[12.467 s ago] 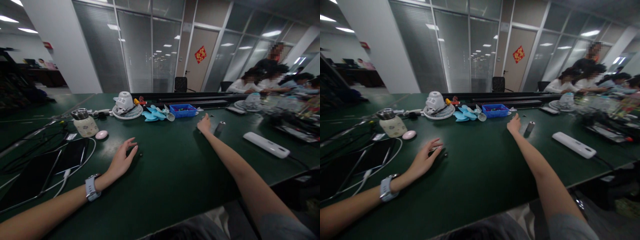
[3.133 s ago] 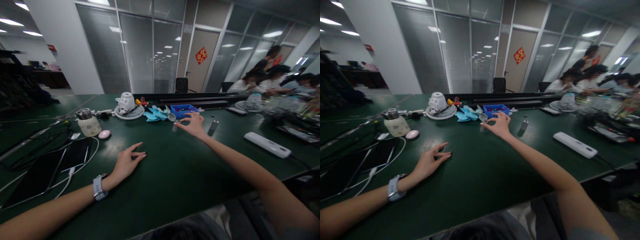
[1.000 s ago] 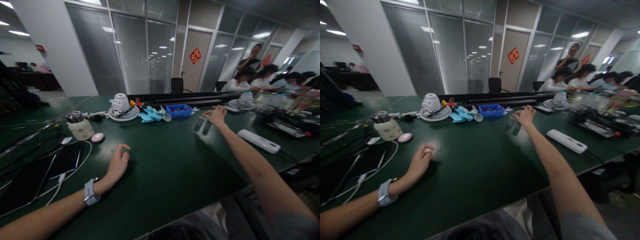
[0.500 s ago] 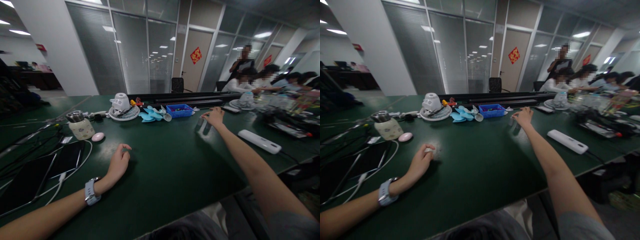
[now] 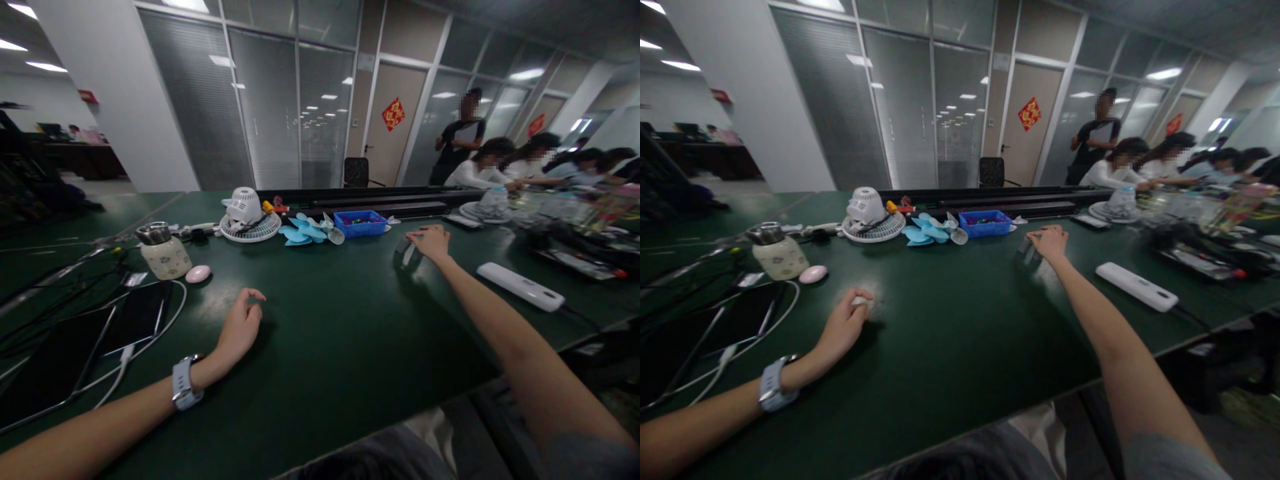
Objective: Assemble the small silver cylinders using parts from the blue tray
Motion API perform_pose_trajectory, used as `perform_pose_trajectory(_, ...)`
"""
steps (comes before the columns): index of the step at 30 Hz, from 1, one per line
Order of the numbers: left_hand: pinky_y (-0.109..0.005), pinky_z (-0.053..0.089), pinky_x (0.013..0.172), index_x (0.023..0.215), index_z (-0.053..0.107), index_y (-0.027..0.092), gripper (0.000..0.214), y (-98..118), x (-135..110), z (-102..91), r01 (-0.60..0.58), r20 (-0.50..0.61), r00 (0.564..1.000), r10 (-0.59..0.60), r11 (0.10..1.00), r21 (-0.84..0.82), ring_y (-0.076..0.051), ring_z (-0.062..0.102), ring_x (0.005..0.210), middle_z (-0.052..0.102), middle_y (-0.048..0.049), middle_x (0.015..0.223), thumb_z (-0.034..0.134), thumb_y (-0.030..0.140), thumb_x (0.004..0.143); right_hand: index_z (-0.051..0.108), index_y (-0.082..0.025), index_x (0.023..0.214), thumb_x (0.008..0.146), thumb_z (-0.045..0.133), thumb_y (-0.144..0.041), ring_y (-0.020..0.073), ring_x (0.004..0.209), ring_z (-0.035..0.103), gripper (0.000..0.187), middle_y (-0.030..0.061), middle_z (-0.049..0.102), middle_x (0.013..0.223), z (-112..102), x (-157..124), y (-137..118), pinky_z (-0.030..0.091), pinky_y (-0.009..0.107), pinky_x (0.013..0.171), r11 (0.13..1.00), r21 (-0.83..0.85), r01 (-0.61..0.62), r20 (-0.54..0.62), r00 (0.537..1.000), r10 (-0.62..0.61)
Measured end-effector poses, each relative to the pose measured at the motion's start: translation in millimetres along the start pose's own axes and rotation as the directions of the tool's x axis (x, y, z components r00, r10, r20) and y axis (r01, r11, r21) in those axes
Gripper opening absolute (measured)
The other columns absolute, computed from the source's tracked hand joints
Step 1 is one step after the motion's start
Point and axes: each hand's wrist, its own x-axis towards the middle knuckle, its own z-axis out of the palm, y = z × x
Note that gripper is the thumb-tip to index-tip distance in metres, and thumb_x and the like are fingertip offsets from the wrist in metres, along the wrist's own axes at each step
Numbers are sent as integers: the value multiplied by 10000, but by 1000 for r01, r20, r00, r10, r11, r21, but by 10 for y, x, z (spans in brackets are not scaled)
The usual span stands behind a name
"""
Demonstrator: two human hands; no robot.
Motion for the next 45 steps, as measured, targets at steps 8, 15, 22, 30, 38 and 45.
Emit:
perform_pose_trajectory(8, -254, 325, 490, 951, 498, 223, 227, 57, -17, -10, 8, 3, 1000, -8, 1000, -18, -154, 465, 486, 476, 62, 545, 391, 251, 753, 752, -269, 1037, 825, 596, -514, 324, 1069, 553, 360, 105, 693, 1125, 61, 35, 40, 405, 502, 914, 954, 175, -245, 43, 970, 241)
perform_pose_trajectory(15, -258, 332, 497, 948, 498, 221, 227, 79, -22, -10, 18, 9, 1000, -18, 999, -33, -158, 467, 487, 472, 63, 541, 399, 251, 746, 755, -276, 1016, 787, 608, -515, 310, 1067, 588, 362, 68, 704, 1128, 80, 44, -27, 416, 468, 921, 905, 266, -331, 64, 943, 326)
perform_pose_trajectory(22, -251, 322, 495, 961, 505, 224, 234, 39, -22, -6, 2, 6, 1000, -1, 999, -39, -152, 465, 486, 473, 66, 545, 400, 244, 753, 749, -201, 1020, 831, 571, -471, 282, 946, 612, 375, 117, 728, 1015, 42, -4, -92, 409, 401, 852, 981, 84, -176, -41, 983, 179)
perform_pose_trajectory(30, -247, 323, 488, 954, 497, 222, 216, 53, -20, -17, -8, 13, 1000, 8, 1000, -9, -151, 462, 482, 470, 64, 543, 388, 242, 769, 721, -175, 1071, 889, 488, -365, 272, 921, 640, 352, 133, 722, 1032, -38, -61, -104, 415, 357, 777, 996, -86, 21, -22, 999, -23)
perform_pose_trajectory(38, -247, 325, 495, 962, 505, 224, 215, 45, -23, -19, -3, 18, 1000, 3, 1000, 3, -151, 478, 492, 481, 63, 551, 395, 237, 777, 697, -213, 1146, 892, 429, -274, 268, 929, 648, 374, 130, 717, 1051, -94, -109, -147, 416, 355, 779, 988, -139, 67, 63, 996, -58)
perform_pose_trajectory(45, -253, 332, 493, 944, 502, 226, 219, 68, -31, -22, 2, 8, 1000, -2, 1000, -5, -156, 466, 492, 481, 60, 552, 394, 252, 755, 618, -211, 1249, 814, 513, -315, 317, 1180, 507, 460, 126, 598, 1285, -92, -156, -71, 289, 476, 993, 999, -5, 37, -151, 988, -37)
